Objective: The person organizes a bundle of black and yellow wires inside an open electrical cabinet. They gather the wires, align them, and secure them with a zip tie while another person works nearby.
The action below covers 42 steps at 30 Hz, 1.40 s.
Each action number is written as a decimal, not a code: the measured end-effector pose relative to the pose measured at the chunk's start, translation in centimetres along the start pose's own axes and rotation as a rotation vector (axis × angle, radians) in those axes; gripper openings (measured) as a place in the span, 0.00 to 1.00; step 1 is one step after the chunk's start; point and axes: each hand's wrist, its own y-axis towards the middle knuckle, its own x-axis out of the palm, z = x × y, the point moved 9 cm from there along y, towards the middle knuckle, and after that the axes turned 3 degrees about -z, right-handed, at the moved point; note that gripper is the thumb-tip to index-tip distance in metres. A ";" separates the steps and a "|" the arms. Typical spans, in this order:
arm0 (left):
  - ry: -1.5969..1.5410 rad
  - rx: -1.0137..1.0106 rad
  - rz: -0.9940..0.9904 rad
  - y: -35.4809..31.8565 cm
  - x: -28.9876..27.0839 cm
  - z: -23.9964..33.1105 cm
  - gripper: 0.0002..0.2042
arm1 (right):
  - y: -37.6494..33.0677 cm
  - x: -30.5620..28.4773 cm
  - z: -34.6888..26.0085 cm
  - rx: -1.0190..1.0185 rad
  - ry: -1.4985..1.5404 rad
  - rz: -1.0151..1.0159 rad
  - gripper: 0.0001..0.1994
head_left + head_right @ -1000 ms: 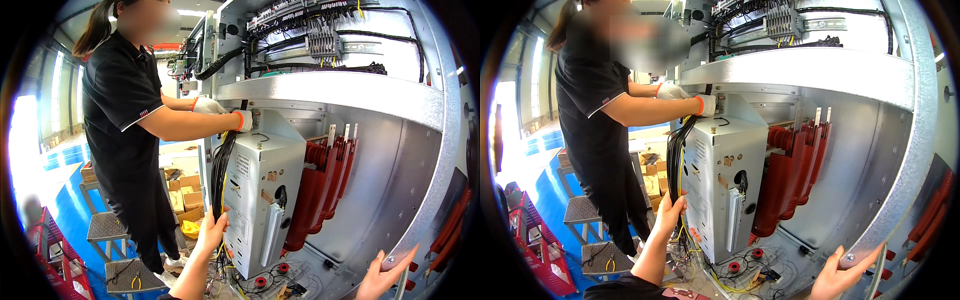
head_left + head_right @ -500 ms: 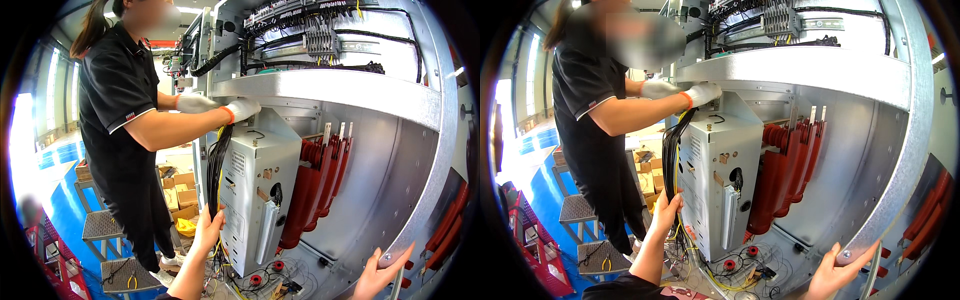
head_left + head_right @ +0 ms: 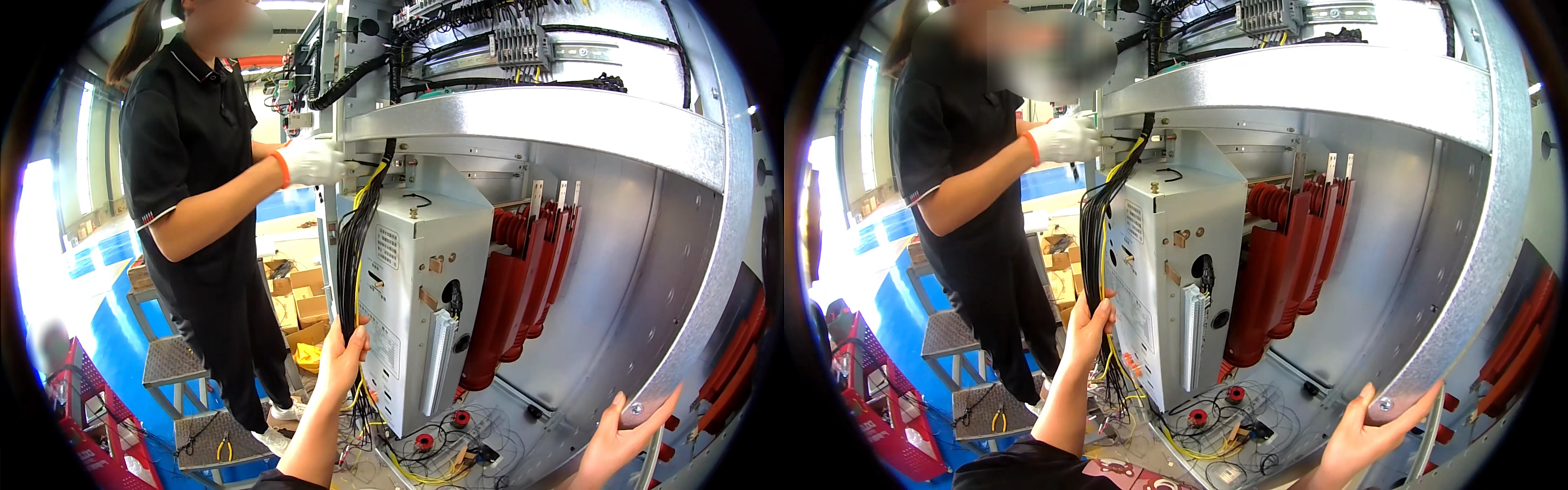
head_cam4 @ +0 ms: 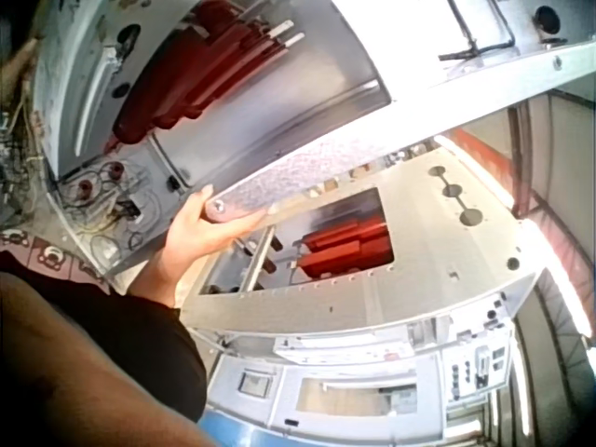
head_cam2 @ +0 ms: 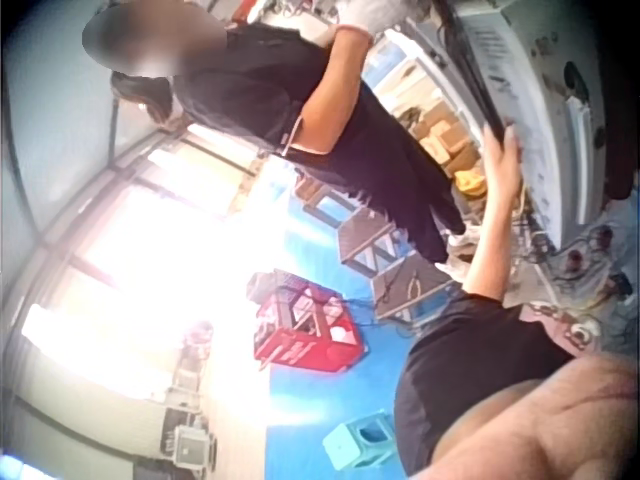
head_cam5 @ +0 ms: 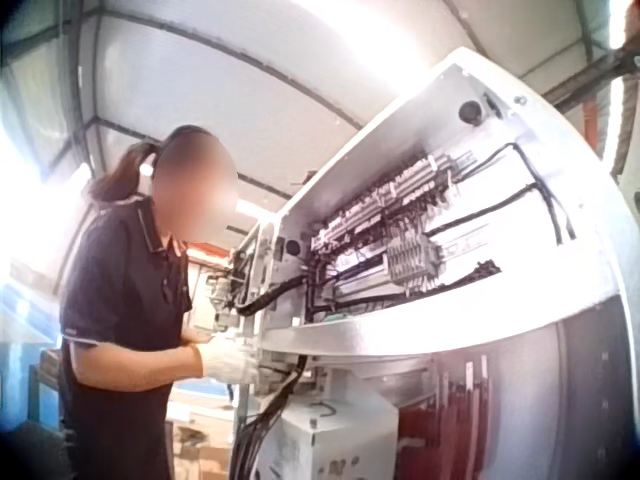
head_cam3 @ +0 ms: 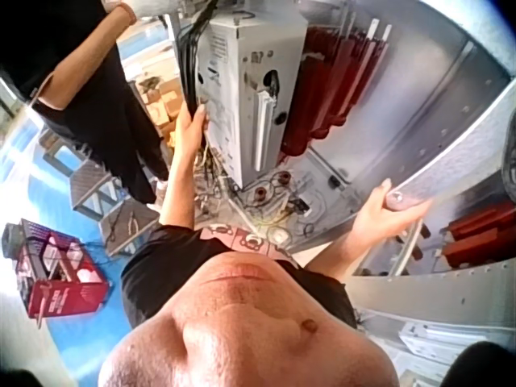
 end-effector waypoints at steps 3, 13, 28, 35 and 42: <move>-0.007 0.005 0.005 0.0 0.2 0.1 0.10 | 0.0 -0.1 0.0 0.016 -0.022 0.016 0.41; 0.046 0.024 0.024 -0.1 0.2 -0.2 0.09 | 0.8 -0.1 -1.8 -0.044 -0.017 -0.100 0.42; 0.043 0.043 0.018 0.5 2.5 -2.0 0.08 | 0.1 0.2 -0.4 -0.035 0.026 -0.091 0.42; 0.007 0.020 -0.098 0.1 0.8 -0.9 0.10 | 2.5 -1.3 -5.9 -0.154 0.071 -0.087 0.42; 0.024 0.050 -0.246 -0.4 -2.2 1.2 0.13 | 10.3 -1.4 -16.4 -0.407 0.017 0.058 0.44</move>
